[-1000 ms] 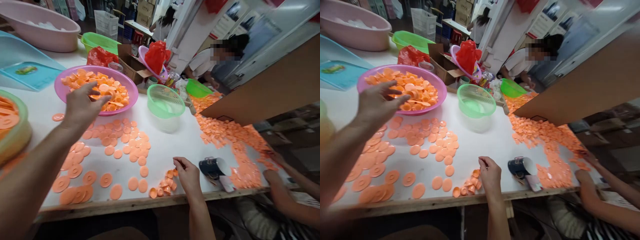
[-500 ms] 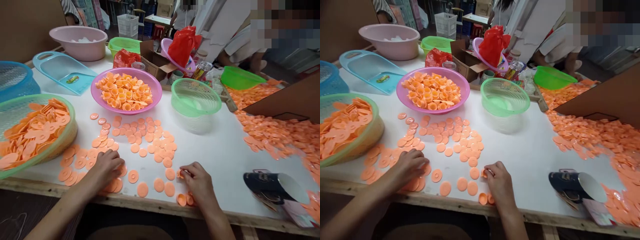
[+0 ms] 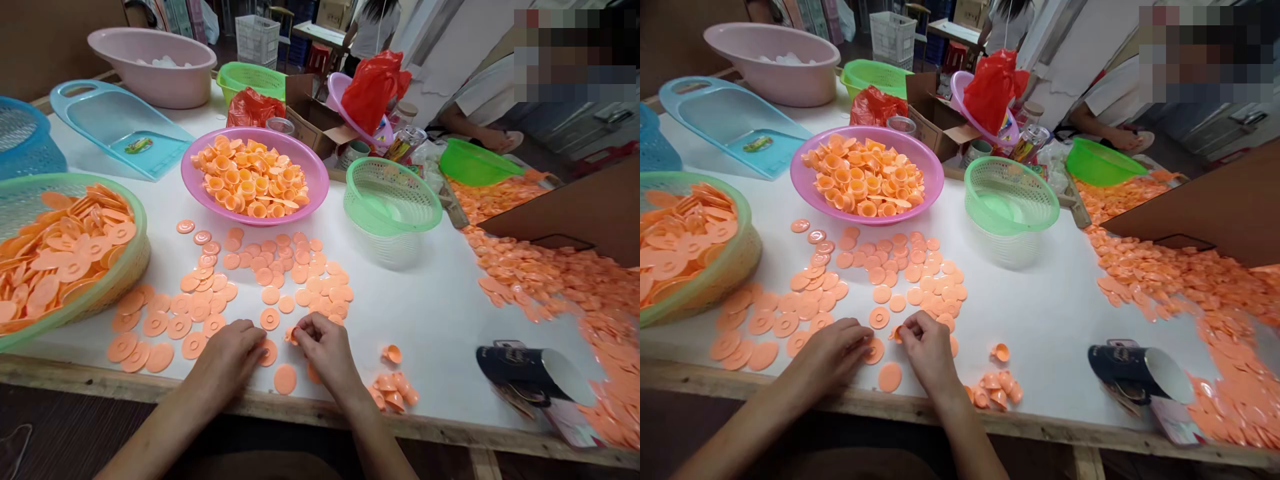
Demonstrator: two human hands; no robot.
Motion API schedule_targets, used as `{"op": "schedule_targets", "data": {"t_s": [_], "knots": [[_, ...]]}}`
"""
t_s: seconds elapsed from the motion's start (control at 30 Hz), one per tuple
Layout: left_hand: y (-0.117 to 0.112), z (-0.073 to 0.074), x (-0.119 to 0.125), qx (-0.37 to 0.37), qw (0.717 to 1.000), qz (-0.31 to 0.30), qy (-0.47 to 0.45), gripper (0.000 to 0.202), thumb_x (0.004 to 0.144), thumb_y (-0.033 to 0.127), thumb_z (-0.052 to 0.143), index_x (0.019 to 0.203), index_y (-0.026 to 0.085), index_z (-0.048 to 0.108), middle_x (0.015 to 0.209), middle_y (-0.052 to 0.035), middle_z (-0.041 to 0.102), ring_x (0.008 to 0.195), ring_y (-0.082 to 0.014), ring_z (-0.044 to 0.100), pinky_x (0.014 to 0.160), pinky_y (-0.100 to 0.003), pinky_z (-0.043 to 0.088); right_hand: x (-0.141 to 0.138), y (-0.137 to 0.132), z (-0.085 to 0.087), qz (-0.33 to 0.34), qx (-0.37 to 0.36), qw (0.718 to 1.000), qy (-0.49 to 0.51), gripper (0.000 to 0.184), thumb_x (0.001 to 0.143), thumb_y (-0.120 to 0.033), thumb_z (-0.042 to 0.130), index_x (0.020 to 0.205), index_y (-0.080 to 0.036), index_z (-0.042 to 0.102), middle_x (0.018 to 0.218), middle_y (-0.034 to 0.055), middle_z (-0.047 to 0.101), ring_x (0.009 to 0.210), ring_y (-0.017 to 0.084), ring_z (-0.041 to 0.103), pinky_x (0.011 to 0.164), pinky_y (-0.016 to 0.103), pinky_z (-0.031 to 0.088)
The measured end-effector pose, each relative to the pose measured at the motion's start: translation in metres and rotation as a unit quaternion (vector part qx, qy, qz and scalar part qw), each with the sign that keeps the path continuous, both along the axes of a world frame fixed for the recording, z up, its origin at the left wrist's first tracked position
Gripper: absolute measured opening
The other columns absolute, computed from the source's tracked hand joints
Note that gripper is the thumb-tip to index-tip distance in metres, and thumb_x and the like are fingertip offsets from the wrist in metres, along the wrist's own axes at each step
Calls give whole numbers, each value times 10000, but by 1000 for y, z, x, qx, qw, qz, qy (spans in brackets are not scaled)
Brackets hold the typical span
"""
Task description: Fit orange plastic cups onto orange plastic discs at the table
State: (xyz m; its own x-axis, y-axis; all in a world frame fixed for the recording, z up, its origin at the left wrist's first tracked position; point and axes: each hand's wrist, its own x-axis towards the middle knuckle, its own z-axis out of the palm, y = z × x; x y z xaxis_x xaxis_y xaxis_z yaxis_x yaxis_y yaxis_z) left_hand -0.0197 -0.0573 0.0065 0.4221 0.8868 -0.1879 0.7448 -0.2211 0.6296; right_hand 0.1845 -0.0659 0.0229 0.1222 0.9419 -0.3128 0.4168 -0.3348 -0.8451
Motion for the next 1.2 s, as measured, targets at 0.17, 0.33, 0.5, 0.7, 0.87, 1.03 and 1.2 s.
{"op": "schedule_targets", "data": {"t_s": [0.17,0.33,0.5,0.7,0.87,1.03,1.2], "knots": [[16,-10,11,39,992,94,-68,178,862,203,524,961,205,672,815,-15,590,719,-138,568,673,-253,413,-14,24,-9,-6,-2,1000,6,62,707,-219,590,649,-198,598,577,-25,602,531,124,535,513,227,398],[22,-15,15,20,992,81,-91,146,844,212,547,791,193,681,768,-4,554,665,-118,547,631,-241,397,-32,32,-14,15,14,999,-34,119,685,-174,565,573,-200,532,540,-38,550,526,114,495,500,219,361],[30,-1,12,-77,984,88,-136,167,808,196,524,816,189,690,741,-6,599,676,-131,567,638,-245,412,-37,34,-12,34,18,998,-55,136,690,-155,542,569,-198,497,530,-48,519,517,104,461,493,215,331],[37,2,26,-126,965,170,-156,131,757,221,542,663,172,619,628,13,581,624,-129,537,582,-235,382,-36,35,-13,41,9,998,-46,142,711,-163,524,583,-202,476,539,-42,517,519,108,472,486,213,336],[35,-3,27,-72,978,143,-133,215,815,235,489,642,178,603,710,2,563,645,-118,527,602,-239,379,-40,35,-18,46,12,998,-45,141,706,-145,518,590,-208,469,546,-37,527,521,113,489,490,213,350],[28,-6,27,-48,979,158,-119,191,817,263,502,652,186,561,700,5,572,648,-126,527,587,-235,377,-46,29,-22,6,32,999,-15,148,763,-190,511,620,-210,476,563,-29,554,521,115,521,505,217,394],[34,-4,28,-25,975,184,-124,139,746,231,546,617,187,573,580,29,581,566,-121,544,533,-220,386,-35,25,-11,27,18,999,44,149,774,-227,512,701,-182,633,595,5,605,541,143,574,467,222,427]]}}
